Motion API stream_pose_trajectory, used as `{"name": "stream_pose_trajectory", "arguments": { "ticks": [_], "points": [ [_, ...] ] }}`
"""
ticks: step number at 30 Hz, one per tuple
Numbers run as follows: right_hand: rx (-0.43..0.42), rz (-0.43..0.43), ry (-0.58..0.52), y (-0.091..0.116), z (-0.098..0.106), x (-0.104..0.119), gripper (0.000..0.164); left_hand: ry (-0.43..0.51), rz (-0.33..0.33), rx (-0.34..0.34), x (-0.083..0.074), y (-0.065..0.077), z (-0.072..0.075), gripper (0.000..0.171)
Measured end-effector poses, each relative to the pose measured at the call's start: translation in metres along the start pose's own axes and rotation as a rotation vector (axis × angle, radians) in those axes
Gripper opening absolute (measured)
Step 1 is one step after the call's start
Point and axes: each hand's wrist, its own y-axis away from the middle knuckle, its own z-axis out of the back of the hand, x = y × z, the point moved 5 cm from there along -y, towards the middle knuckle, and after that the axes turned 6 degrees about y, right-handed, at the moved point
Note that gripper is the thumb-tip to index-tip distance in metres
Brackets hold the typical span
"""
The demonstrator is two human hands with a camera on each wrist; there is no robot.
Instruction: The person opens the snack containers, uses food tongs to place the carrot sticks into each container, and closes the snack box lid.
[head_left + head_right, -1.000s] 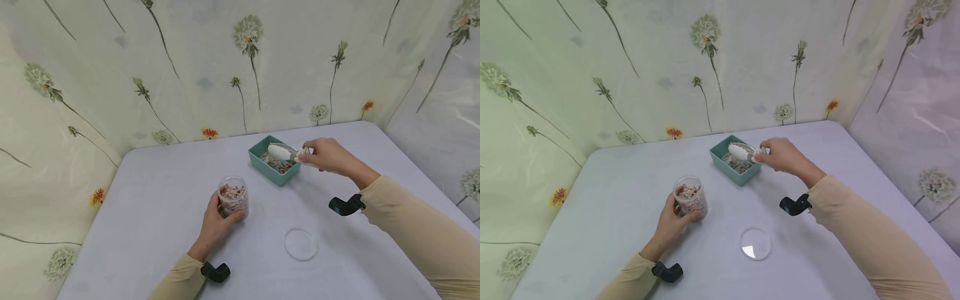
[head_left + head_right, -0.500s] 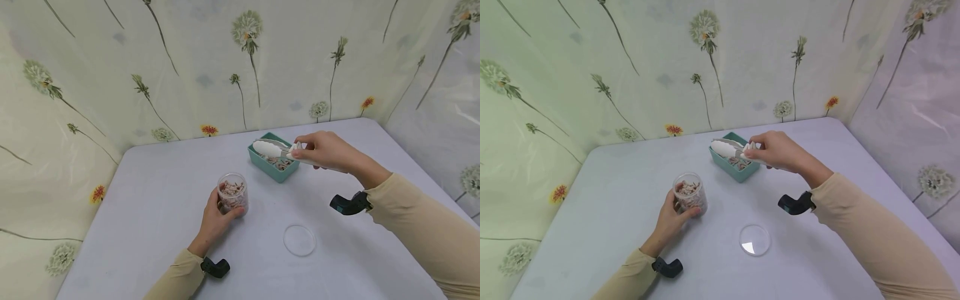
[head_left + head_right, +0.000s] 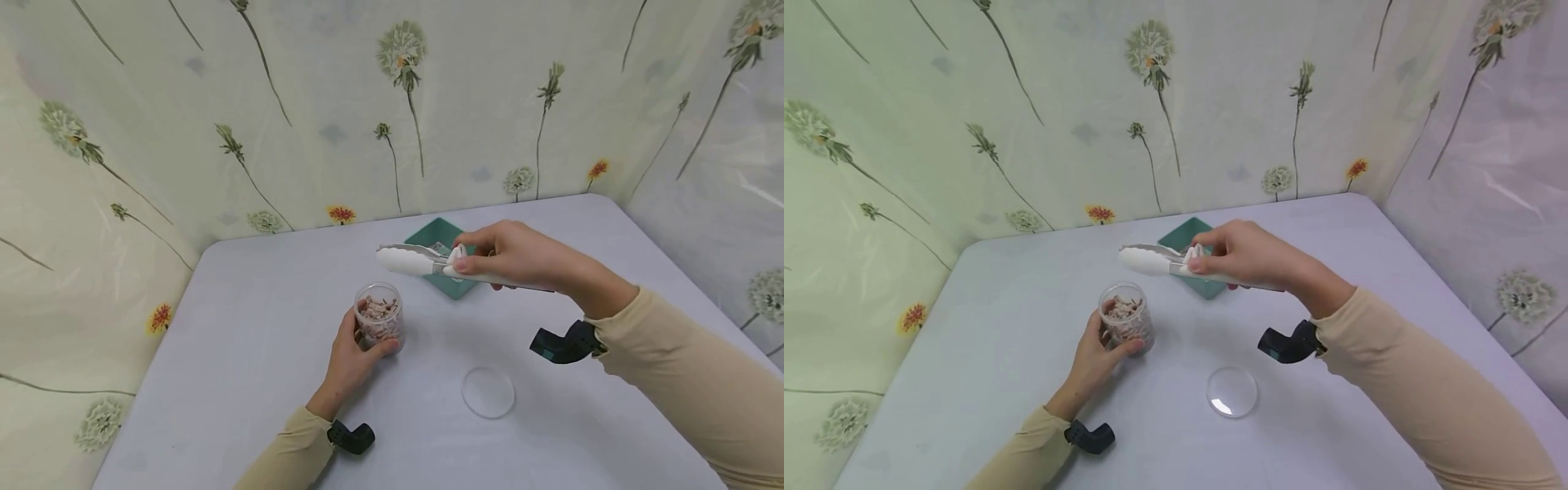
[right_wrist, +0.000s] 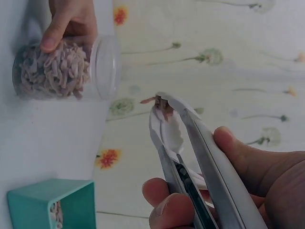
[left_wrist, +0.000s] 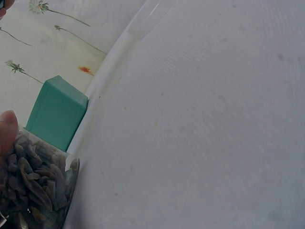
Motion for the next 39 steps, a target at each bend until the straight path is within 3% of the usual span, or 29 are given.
{"name": "stream_pose_trajectory", "arguments": {
  "ticks": [8,15,26,37,39],
  "points": [
    [0.053,0.042,0.002,-0.002,-0.016,0.006,0.052,-0.006,0.011,-0.002,0.001,0.000,0.000,0.089],
    [0.019,0.102,0.140,-0.006,-0.023,0.010,0.060,-0.006,0.007,-0.007,0.001,0.000,0.001,0.090],
    [-0.007,0.147,0.223,-0.006,-0.024,0.016,0.061,0.021,0.014,-0.011,0.002,-0.001,0.001,0.085],
    [-0.009,0.128,0.210,-0.005,-0.024,0.014,0.062,0.017,0.009,-0.013,0.001,0.000,0.001,0.085],
    [-0.014,0.122,0.201,-0.006,-0.024,0.013,0.053,0.017,0.004,-0.014,0.001,0.000,0.001,0.084]
  ]
}}
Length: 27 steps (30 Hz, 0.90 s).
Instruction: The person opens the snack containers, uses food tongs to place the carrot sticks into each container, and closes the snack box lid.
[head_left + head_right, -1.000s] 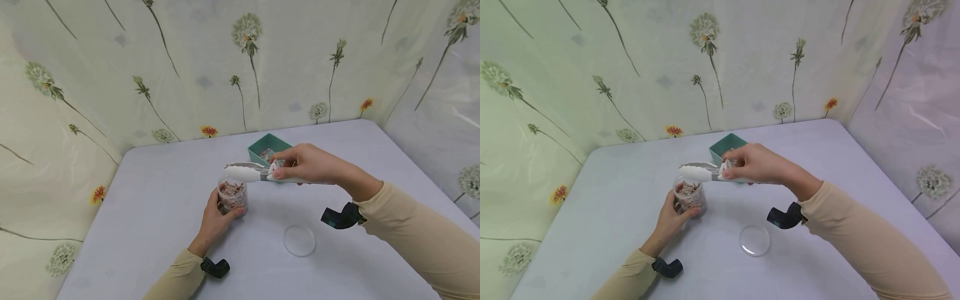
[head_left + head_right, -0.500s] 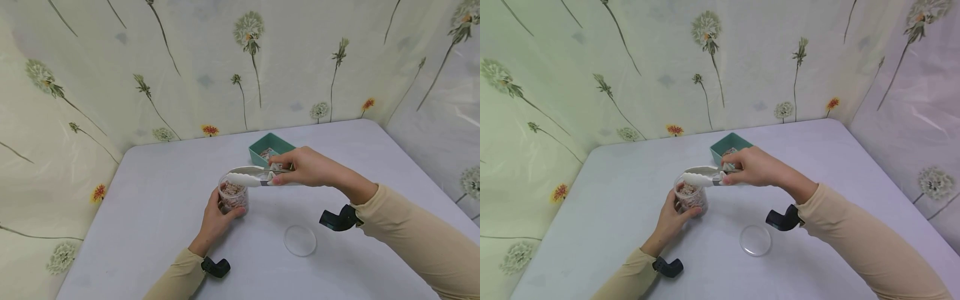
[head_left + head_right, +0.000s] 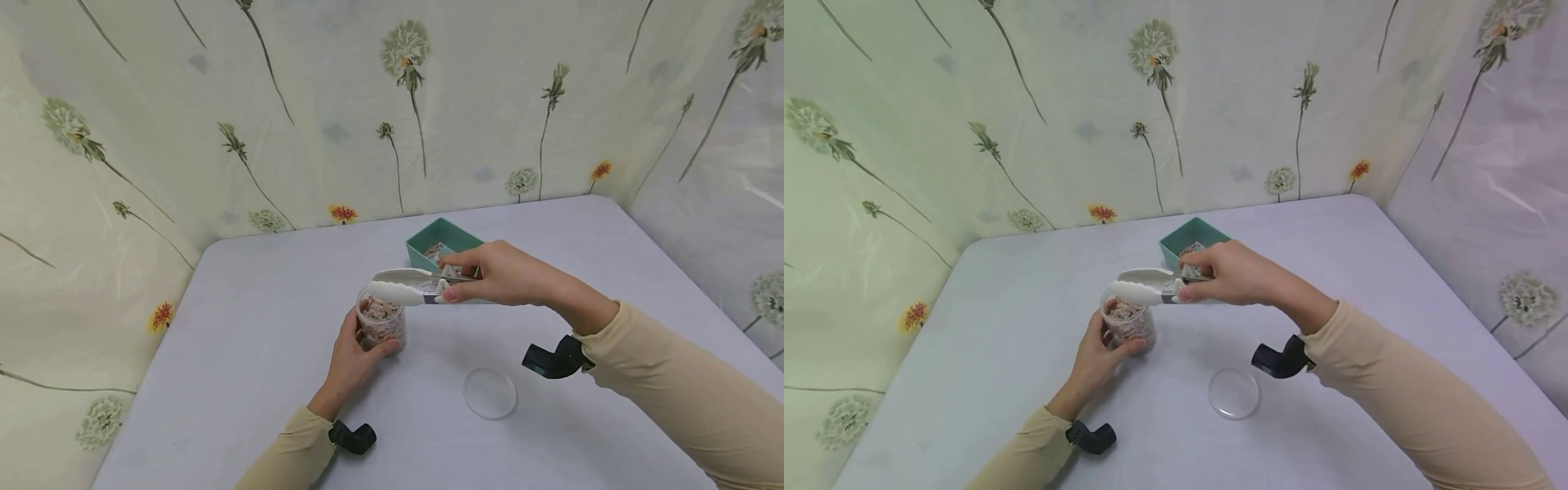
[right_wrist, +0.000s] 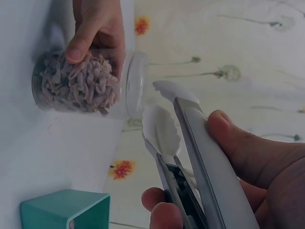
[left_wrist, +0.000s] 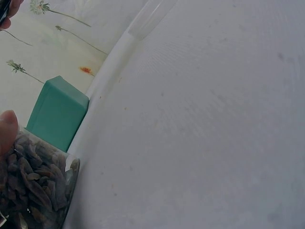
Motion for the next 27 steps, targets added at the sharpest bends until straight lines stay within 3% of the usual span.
{"name": "stream_pose_trajectory", "arguments": {
  "ticks": [5,9,11,19,27],
  "points": [
    [-0.018,-0.036,-0.023,0.000,0.001,-0.008,0.042,0.001,-0.003,-0.001,0.000,0.000,-0.001,0.085],
    [-0.048,-0.073,-0.041,0.004,0.009,-0.016,0.058,-0.008,-0.004,0.001,0.000,0.000,-0.001,0.086],
    [-0.062,-0.104,-0.056,0.005,0.014,-0.024,0.058,-0.009,-0.005,0.002,0.000,0.000,-0.001,0.086],
    [-0.162,-0.301,-0.047,0.009,0.020,-0.082,0.077,-0.020,-0.008,0.011,0.001,-0.001,-0.002,0.088],
    [-0.300,-0.389,-0.001,0.023,0.007,-0.132,0.072,-0.011,-0.004,0.010,0.000,0.000,-0.002,0.086]
  ]
}}
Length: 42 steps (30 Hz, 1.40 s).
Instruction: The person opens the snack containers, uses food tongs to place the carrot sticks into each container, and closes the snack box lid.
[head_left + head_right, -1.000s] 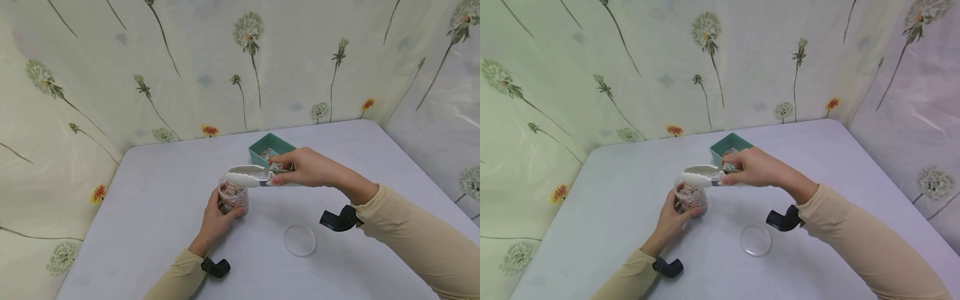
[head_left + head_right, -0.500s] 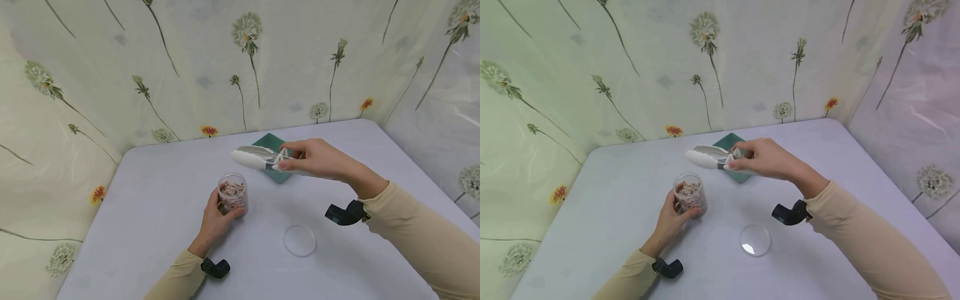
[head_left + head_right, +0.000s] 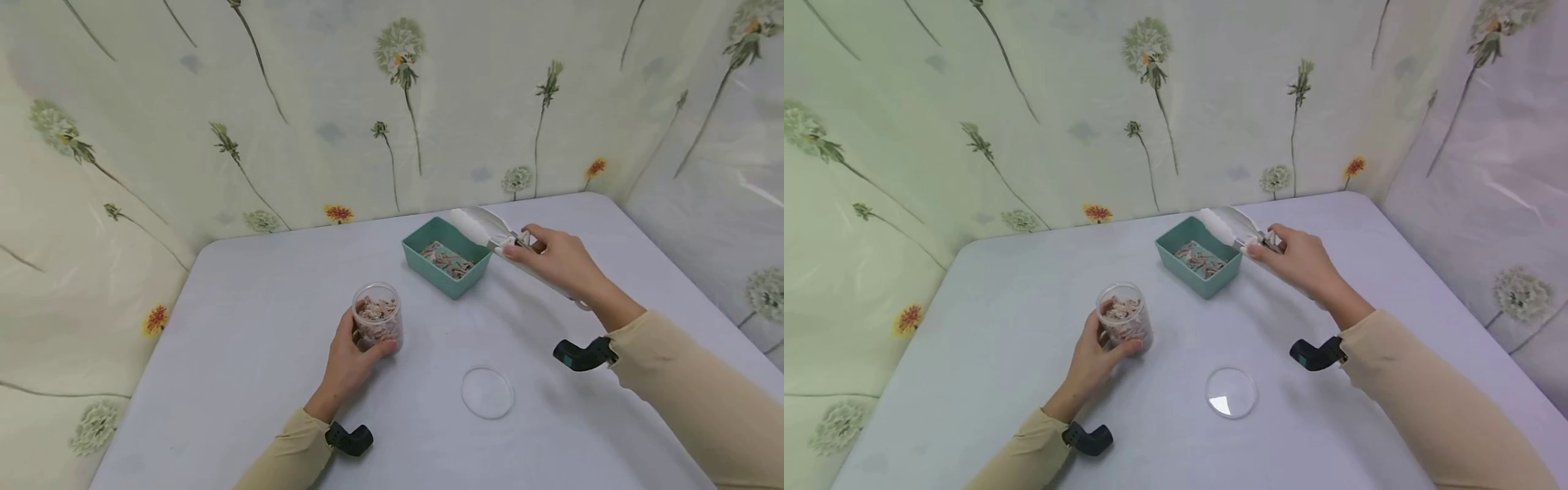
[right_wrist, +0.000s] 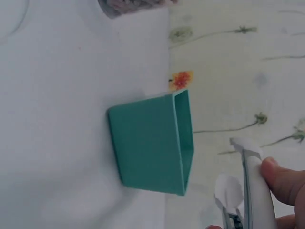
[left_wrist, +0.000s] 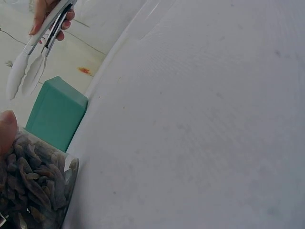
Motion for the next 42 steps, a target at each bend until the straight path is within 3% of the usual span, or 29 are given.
{"name": "stream_pose_trajectory", "arguments": {
  "ticks": [4,10,15,19,24,29,34,37,42],
  "points": [
    [-0.039,-0.031,-0.003,0.005,-0.004,-0.017,0.075,-0.003,0.011,-0.005,0.000,0.000,0.000,0.087],
    [-0.093,-0.045,0.023,0.014,-0.006,-0.037,0.060,-0.003,0.018,-0.005,0.000,0.001,0.000,0.089],
    [-0.077,0.005,0.081,0.011,0.003,-0.030,0.065,-0.013,0.007,-0.006,0.000,0.000,0.002,0.088],
    [0.027,0.089,0.262,-0.002,0.023,0.006,0.063,-0.020,-0.002,-0.007,0.000,-0.002,0.004,0.088],
    [0.261,0.119,0.546,-0.029,0.037,0.063,0.068,-0.016,0.004,0.002,0.001,-0.003,0.003,0.089],
    [0.526,-0.012,0.714,-0.061,0.031,0.112,0.046,0.017,-0.002,0.000,0.002,-0.001,0.001,0.089],
    [0.734,-0.141,0.747,-0.082,0.009,0.113,0.031,0.031,-0.001,0.016,0.004,0.000,-0.004,0.090],
    [0.748,-0.121,0.742,-0.086,0.001,0.103,0.027,0.028,0.002,0.023,0.003,0.001,-0.005,0.090],
    [0.575,-0.030,0.619,-0.083,-0.004,0.092,0.025,0.011,0.009,0.001,0.004,0.000,0.002,0.091]
  ]
}}
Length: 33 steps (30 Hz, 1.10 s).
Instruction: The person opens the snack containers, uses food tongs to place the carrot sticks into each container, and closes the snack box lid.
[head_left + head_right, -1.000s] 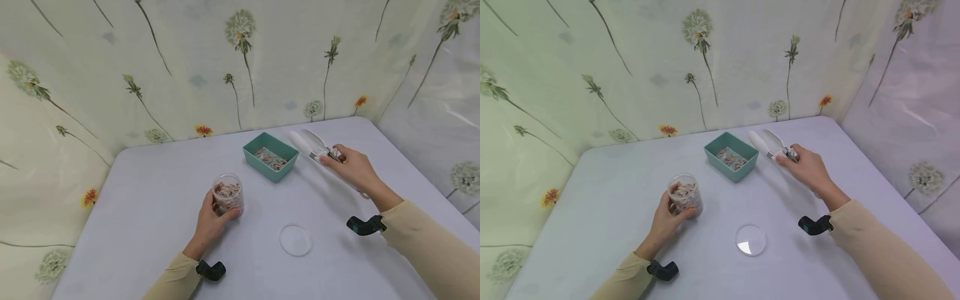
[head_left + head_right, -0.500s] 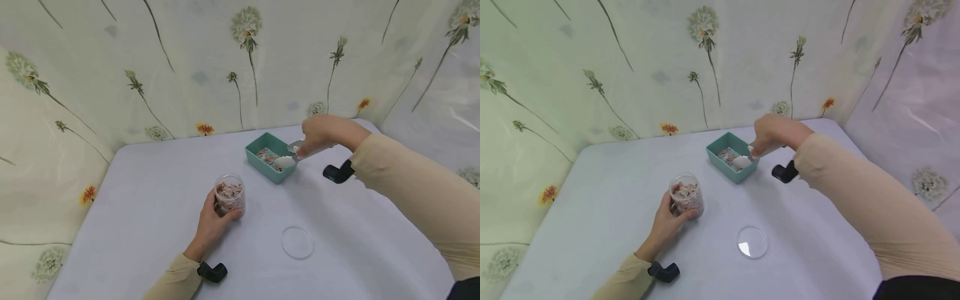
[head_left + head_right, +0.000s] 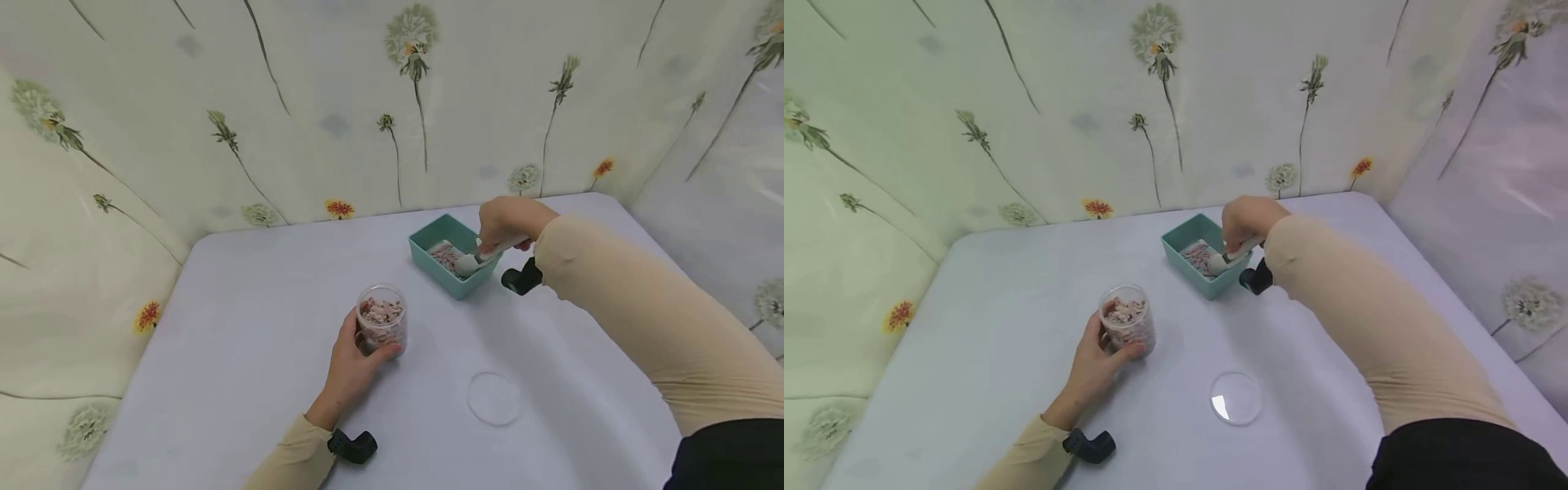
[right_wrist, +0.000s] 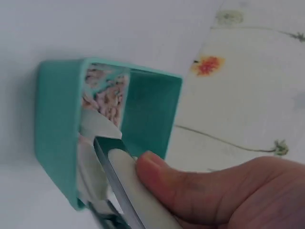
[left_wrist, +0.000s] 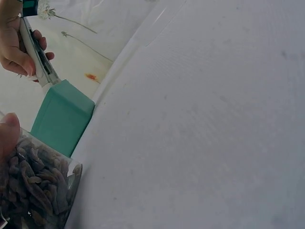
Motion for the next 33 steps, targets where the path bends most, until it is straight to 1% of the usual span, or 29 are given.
{"name": "stream_pose_trajectory", "arguments": {
  "ticks": [2,4,7,10,13,15,18,19,22,28,33],
  "points": [
    [-0.070,0.015,-0.092,0.000,-0.008,-0.003,0.029,0.001,-0.006,-0.010,0.000,0.001,0.000,0.091],
    [-0.131,0.027,-0.160,0.000,-0.015,-0.004,0.037,0.004,-0.005,-0.013,0.000,0.001,0.000,0.091],
    [-0.189,0.041,-0.203,0.002,-0.018,-0.007,0.045,0.004,0.005,-0.008,0.000,0.002,-0.001,0.091],
    [-0.213,0.037,-0.178,0.006,-0.015,-0.010,0.044,0.002,0.017,-0.010,0.001,0.002,-0.001,0.091],
    [-0.224,0.046,-0.134,0.007,-0.016,-0.008,0.045,-0.005,0.005,-0.026,0.000,0.002,-0.001,0.090],
    [-0.219,0.057,-0.118,0.004,-0.022,-0.005,0.048,-0.007,-0.003,-0.032,-0.001,0.001,-0.001,0.089],
    [-0.201,0.076,-0.096,-0.003,-0.036,-0.002,0.053,-0.016,-0.015,-0.018,-0.003,0.001,-0.004,0.088],
    [-0.191,0.079,-0.093,-0.006,-0.041,-0.001,0.053,-0.012,-0.009,-0.015,-0.002,0.001,-0.005,0.088],
    [-0.191,0.084,-0.084,-0.013,-0.050,0.000,0.049,-0.009,-0.009,-0.010,-0.002,0.002,-0.007,0.088],
    [-0.259,0.098,-0.078,-0.019,-0.051,0.000,0.036,0.000,-0.002,-0.033,-0.004,0.001,-0.005,0.089],
    [-0.281,0.118,-0.107,-0.021,-0.055,0.000,0.031,-0.019,0.001,-0.031,-0.005,0.001,-0.005,0.090]
  ]
}}
